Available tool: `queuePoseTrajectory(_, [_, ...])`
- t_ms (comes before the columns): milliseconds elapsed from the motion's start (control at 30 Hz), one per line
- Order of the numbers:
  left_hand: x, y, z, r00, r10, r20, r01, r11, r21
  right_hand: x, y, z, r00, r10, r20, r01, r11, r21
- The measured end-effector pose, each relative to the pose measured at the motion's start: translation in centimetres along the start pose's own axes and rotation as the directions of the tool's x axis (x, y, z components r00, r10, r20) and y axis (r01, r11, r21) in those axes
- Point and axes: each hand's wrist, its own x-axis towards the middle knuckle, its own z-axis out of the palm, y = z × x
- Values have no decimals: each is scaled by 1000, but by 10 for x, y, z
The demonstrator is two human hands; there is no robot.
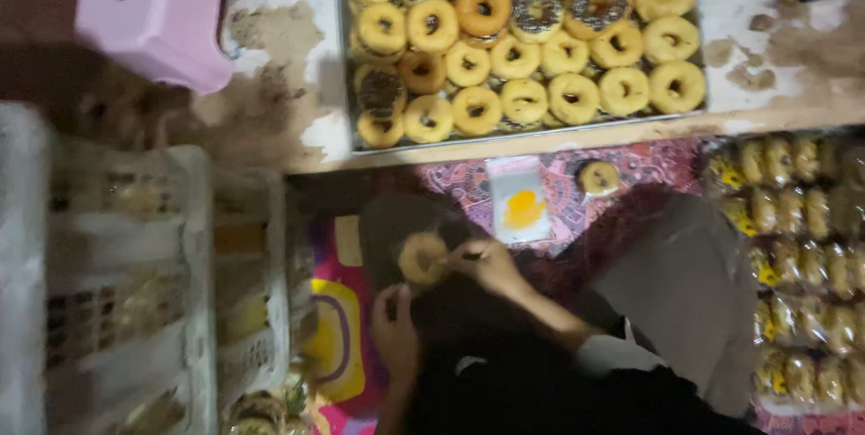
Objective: The person picks donuts from a metal tray and places them into small plastic bags. They then seal the bags and set them aside on the table. The process is repeated for multiple donuts.
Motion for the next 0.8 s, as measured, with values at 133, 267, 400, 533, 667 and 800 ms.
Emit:
queuePoseTrajectory(133, [-3,-28,18,942,-150,301,100,980,174,-8,67,-10,976,-198,89,172,956,238])
queuePoseTrajectory(267, [9,-30,84,741,2,671,-81,993,86,-2,72,-144,981,190,50,-189,848,496])
queuePoseTrajectory(400, [68,-19,181,566,465,681,-696,712,93,25,46,-268,892,168,-420,-262,948,-179])
queuePoseTrajectory(533, [122,-36,245,583,376,721,-807,370,459,55,48,-230,777,-515,-362,-83,487,-870])
queuePoseTrajectory(667, [133,-59,264,720,164,674,-679,369,635,117,52,-139,815,-544,199,389,259,-884])
queuePoseTrajectory(800, [135,-61,263,714,149,684,-679,385,625,166,31,-117,968,-83,235,249,337,-908])
